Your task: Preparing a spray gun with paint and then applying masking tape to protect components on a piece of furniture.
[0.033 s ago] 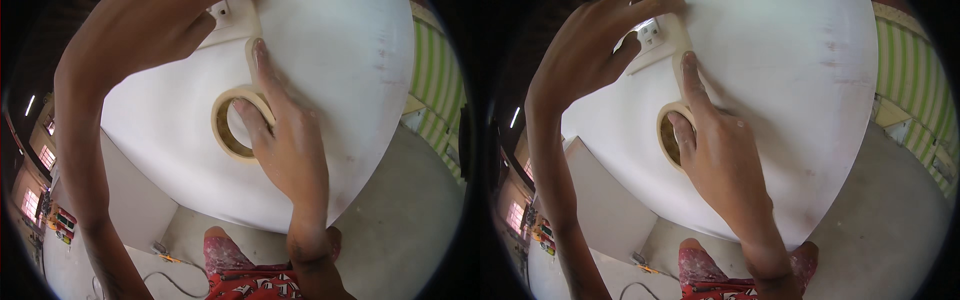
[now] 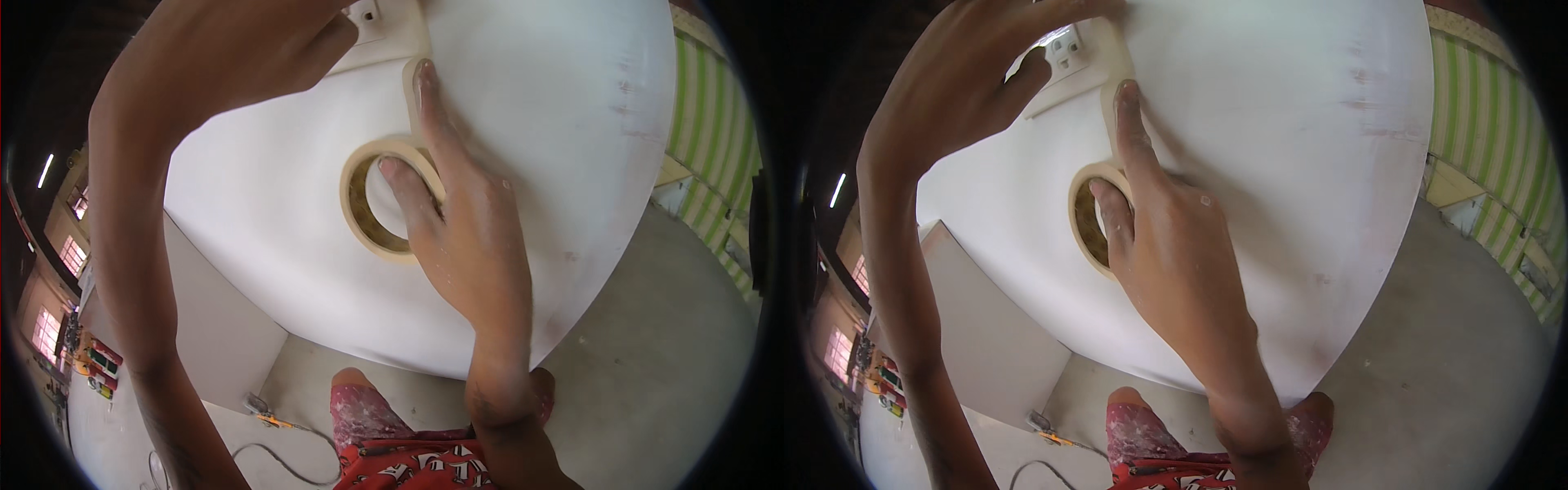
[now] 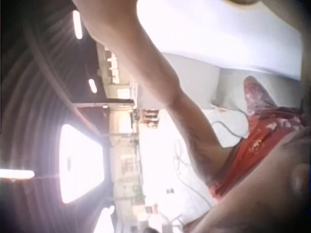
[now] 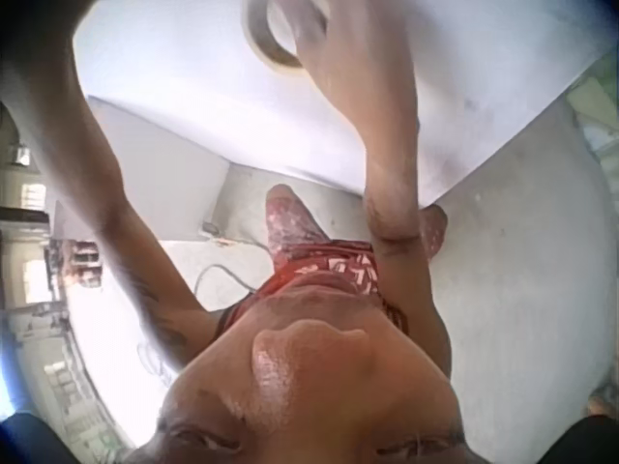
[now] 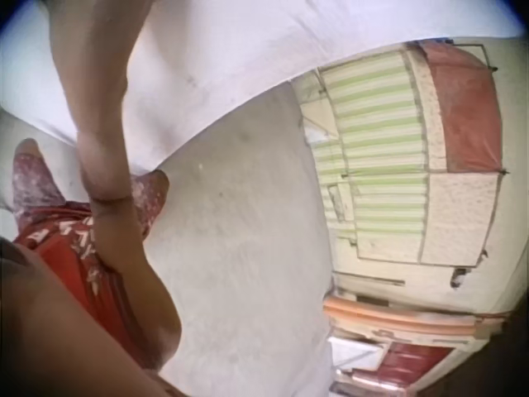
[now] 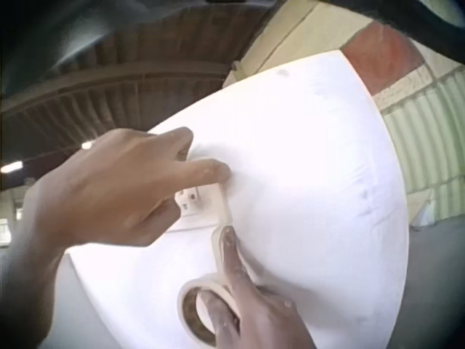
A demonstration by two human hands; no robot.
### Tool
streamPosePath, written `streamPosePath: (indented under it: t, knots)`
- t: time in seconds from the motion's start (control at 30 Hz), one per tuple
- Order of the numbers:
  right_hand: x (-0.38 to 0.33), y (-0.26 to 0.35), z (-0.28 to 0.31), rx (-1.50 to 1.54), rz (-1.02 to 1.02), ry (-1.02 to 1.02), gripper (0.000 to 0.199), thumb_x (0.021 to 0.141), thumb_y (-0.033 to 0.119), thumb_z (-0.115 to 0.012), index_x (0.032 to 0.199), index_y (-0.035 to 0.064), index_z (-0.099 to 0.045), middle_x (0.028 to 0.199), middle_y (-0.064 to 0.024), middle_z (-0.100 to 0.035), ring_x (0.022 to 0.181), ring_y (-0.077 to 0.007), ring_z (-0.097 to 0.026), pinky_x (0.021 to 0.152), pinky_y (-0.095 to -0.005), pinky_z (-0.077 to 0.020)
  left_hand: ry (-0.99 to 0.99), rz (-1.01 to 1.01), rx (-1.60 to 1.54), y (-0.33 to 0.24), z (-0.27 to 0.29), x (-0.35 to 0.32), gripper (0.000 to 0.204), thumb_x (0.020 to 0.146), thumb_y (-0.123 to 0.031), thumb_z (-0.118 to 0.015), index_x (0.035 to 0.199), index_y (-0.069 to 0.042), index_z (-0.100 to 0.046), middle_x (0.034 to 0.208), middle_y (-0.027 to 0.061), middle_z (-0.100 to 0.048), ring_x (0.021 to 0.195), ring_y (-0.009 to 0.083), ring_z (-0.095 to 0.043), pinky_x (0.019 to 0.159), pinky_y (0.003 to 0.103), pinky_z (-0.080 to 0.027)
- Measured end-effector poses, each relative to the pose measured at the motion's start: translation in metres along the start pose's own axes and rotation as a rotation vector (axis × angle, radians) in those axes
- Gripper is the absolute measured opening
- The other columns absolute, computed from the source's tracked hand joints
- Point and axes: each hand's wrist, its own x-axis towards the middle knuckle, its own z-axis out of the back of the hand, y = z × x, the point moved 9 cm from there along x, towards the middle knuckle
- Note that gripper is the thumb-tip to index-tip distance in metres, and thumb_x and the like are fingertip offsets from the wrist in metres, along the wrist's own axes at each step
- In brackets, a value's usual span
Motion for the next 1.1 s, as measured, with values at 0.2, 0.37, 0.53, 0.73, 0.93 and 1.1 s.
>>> streamPosePath:
  t: [0.2,0.37,0.53,0.73,0.93,1.1]
  knots:
    - [-0.003,-0.006,-0.021,0.005,-0.186,0.007,0.066,0.104,0.016,-0.058,0.16,0.0005,-0.027,0.109,-0.0224,-0.071,0.089,-0.031,-0.073,0.084,-0.039,-0.0563,-0.568,0.224,-0.433,0.019,-0.028,-0.07,0.046,0.086,-0.003,-0.066,0.131,-0.007,-0.06,0.112,0.0124,-0.062,0.097,0.0248,-0.062,0.091,0.038,-0.049]
    - [-0.007,0.029,-0.052,-0.069,-0.183,0.022,0.076,0.106,0.012,-0.051,0.161,-0.0048,0.0,0.082,-0.0285,-0.067,0.072,-0.0448,-0.068,0.065,-0.0519,-0.0496,-0.653,0.561,-0.84,-0.03,-0.056,-0.18,0.04,0.08,-0.013,-0.076,0.118,-0.006,-0.068,0.109,0.0125,-0.065,0.099,0.0335,-0.06,0.087,0.04,-0.051]
    - [-0.029,0.065,-0.036,-0.095,-0.235,-0.042,0.077,0.108,0.018,-0.047,0.16,-0.0043,0.005,0.077,-0.027,-0.066,0.07,-0.0422,-0.069,0.064,-0.0509,-0.0508,-0.584,0.474,-0.509,-0.081,-0.029,-0.193,0.038,0.073,-0.027,-0.086,0.109,-0.019,-0.074,0.123,0.0009,-0.065,0.118,0.0311,-0.051,0.098,0.043,-0.043]
    - [-0.03,0.103,0.008,-0.483,-0.209,-0.134,0.068,0.107,0.018,-0.049,0.158,-0.0052,-0.012,0.073,-0.0252,-0.066,0.067,-0.0379,-0.068,0.064,-0.0457,-0.0527,-0.619,0.284,-0.359,-0.041,-0.002,-0.173,0.026,0.077,-0.028,-0.084,0.098,-0.021,-0.071,0.102,-0.0032,-0.061,0.103,0.0248,-0.056,0.093,0.043,-0.041]
    - [-0.015,0.154,0.099,-0.756,0.166,-0.34,0.025,0.099,0.02,-0.067,0.117,0.003,-0.073,0.084,-0.007,-0.066,0.067,-0.0122,-0.06,0.063,-0.027,-0.0483,-0.675,0.221,-0.391,-0.014,0.016,-0.155,0.024,0.075,-0.026,-0.087,0.089,-0.018,-0.07,0.097,-0.0018,-0.062,0.096,0.0225,-0.055,0.089,0.041,-0.043]
    - [0.024,0.167,0.108,-0.924,0.441,-0.137,0.028,0.086,0.009,-0.076,0.113,0.0094,-0.068,0.106,-0.0086,-0.062,0.1,-0.0257,-0.061,0.087,-0.0351,-0.0511,-0.695,0.283,-0.383,-0.017,0.001,-0.165,0.023,0.075,-0.025,-0.088,0.082,-0.014,-0.069,0.088,-0.0032,-0.063,0.092,0.0204,-0.056,0.088,0.039,-0.045]
